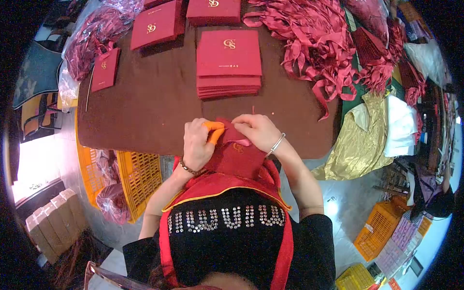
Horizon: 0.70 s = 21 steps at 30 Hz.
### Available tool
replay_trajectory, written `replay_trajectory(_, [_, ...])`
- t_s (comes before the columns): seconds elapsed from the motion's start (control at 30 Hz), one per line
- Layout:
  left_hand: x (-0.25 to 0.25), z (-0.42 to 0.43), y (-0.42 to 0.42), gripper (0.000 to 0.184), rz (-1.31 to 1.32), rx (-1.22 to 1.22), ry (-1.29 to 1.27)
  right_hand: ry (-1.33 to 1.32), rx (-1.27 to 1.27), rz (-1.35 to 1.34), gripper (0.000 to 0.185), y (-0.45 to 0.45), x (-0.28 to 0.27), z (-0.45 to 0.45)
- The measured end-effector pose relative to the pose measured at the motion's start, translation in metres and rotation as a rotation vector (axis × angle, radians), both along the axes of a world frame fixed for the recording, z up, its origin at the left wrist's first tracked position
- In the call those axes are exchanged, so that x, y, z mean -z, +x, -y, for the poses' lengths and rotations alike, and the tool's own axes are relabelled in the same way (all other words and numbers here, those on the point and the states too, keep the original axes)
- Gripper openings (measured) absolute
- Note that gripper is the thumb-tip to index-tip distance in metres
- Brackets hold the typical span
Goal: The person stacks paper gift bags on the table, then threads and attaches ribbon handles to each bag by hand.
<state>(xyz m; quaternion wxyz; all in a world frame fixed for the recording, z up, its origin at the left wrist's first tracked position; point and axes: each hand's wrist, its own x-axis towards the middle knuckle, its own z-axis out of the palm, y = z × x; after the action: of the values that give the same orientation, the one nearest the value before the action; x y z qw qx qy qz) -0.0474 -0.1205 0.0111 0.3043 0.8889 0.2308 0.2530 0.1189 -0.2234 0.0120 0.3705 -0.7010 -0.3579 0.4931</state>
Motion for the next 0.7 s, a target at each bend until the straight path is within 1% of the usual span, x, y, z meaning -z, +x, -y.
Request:
replay_trajectory(0.07, [0.0,0.0,-0.001,0.012,-0.03,-0.006,0.017,-0.017,-0.056,-0.074,0.022,0.001,0.001,0.0])
replay_trajectory(0.1, [0.001,0.0,-0.001,0.012,-0.031,-0.007,0.018,-0.015,-0.057,-0.074,0.022,0.001,0.002,0.001])
replay_trajectory(0.17, [0.001,-0.001,-0.002,0.011,-0.039,-0.013,0.026,-0.037,0.0,-0.192,0.022,0.0,0.006,0.002])
replay_trajectory(0.2, [0.003,-0.002,-0.002,0.011,-0.038,-0.014,0.029,-0.034,-0.001,-0.191,0.022,0.0,0.006,0.003])
replay_trajectory(0.27, [0.005,-0.005,-0.002,0.009,-0.028,-0.084,-0.243,-0.037,-0.018,-0.131,0.021,0.003,0.006,0.003])
replay_trajectory(0.3, [0.003,-0.005,0.0,0.007,-0.001,-0.105,-0.329,-0.033,-0.017,-0.13,0.021,0.003,0.005,0.002])
replay_trajectory(0.33, [-0.001,-0.005,0.001,0.007,-0.002,-0.106,-0.327,-0.027,-0.022,-0.137,0.021,0.003,0.004,0.002])
replay_trajectory(0.4, [-0.008,-0.004,0.002,0.007,-0.072,-0.053,-0.146,-0.021,-0.03,-0.143,0.021,0.002,0.0,0.0])
replay_trajectory(0.5, [-0.005,-0.003,0.001,0.008,-0.084,-0.013,-0.12,-0.041,-0.03,-0.179,0.021,0.002,-0.003,0.001])
replay_trajectory(0.6, [-0.004,-0.004,0.002,0.008,-0.095,0.004,-0.13,-0.002,-0.028,-0.125,0.021,0.001,0.0,0.003])
replay_trajectory(0.67, [-0.004,-0.001,0.001,0.008,-0.096,0.003,-0.115,-0.02,0.026,-0.229,0.022,-0.001,-0.004,0.003])
replay_trajectory(0.7, [-0.005,-0.002,0.003,0.008,-0.089,0.003,-0.092,-0.015,0.026,-0.227,0.022,-0.001,-0.006,0.002])
